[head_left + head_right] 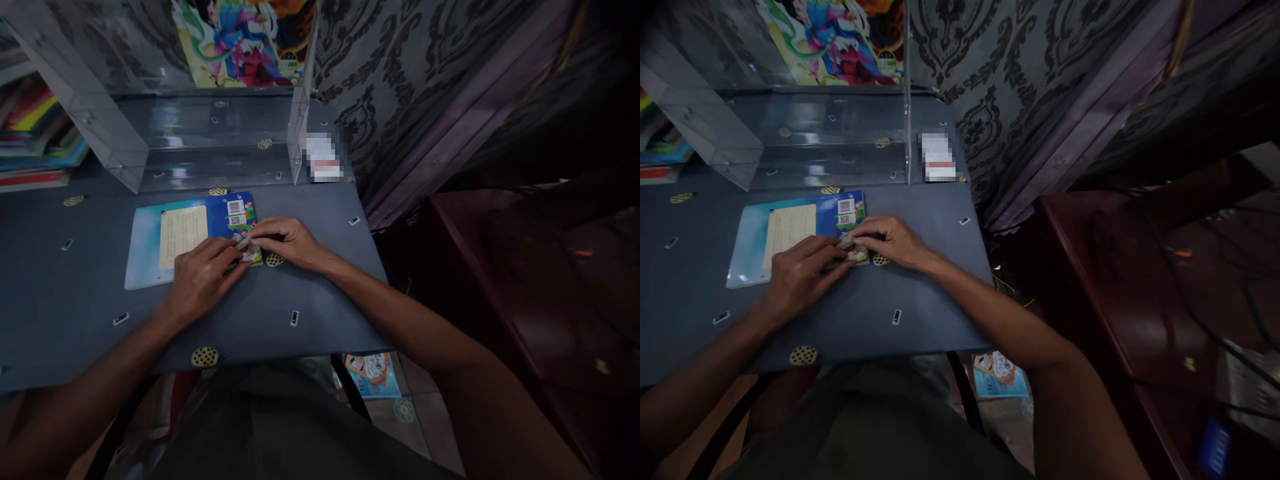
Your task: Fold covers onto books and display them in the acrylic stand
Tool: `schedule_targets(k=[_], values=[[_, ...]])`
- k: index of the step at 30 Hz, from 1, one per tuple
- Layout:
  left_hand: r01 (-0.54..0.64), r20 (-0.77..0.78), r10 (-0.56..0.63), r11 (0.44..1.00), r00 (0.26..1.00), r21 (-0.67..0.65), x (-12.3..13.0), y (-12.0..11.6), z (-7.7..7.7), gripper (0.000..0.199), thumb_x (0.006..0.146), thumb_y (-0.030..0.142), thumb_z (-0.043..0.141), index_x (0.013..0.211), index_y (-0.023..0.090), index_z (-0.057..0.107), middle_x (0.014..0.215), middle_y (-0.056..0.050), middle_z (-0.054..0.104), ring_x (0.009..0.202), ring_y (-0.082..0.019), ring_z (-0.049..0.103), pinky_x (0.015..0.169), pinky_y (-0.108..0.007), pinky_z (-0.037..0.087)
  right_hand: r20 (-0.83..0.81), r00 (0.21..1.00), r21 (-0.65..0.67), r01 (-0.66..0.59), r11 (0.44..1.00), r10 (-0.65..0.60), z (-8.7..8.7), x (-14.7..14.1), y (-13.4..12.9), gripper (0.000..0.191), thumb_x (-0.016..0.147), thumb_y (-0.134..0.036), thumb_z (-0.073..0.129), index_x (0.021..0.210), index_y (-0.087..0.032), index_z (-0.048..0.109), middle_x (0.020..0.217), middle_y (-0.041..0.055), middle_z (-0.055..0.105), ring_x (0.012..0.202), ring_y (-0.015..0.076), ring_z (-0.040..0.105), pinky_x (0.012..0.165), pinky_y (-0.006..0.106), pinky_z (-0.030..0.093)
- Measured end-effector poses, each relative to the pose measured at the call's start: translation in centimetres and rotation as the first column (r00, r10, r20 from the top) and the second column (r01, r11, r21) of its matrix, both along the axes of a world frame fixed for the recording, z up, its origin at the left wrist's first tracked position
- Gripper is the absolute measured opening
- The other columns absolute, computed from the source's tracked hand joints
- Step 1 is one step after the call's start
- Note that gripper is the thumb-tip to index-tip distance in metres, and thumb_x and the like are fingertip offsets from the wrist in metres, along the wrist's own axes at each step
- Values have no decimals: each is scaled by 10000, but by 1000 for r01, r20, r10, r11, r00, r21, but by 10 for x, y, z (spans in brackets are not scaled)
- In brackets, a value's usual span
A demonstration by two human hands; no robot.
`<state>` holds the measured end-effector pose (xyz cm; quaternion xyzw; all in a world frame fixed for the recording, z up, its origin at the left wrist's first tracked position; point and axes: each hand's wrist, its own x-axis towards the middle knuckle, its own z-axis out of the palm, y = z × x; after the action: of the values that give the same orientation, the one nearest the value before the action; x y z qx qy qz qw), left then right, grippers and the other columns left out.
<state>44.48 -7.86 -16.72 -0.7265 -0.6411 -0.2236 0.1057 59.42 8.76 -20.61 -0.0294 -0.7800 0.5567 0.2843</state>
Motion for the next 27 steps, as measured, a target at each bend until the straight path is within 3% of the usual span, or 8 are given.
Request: schedule_targets(k=[11,23,27], values=[[-43,25,43,999,999,-21,12,1,-7,153,967,271,584,987,203,719,1138,-100,726,1018,-266,681,818,-392,543,-6,1000,14,-14,1000,14,2,0,0,189,964,-308,659,1061,-222,797,1025,44,763,949,146,705,883,285,552],[-60,308,58,998,950,-3,14,2,-6,106,937,207,588,920,205,693,1253,-96,640,1130,-251,639,924,-413,541,-34,999,11,-20,1000,20,1,0,0,215,961,-361,666,1042,-209,795,1020,44,753,947,155,705,871,294,552],[-30,326,18,999,945,32,12,5,-6,84,955,205,575,925,205,654,1189,-75,674,1063,-217,671,900,-373,552,-10,1000,39,-25,999,26,2,1,2,228,975,-365,639,1028,-196,783,1023,50,746,948,158,699,870,302,550]])
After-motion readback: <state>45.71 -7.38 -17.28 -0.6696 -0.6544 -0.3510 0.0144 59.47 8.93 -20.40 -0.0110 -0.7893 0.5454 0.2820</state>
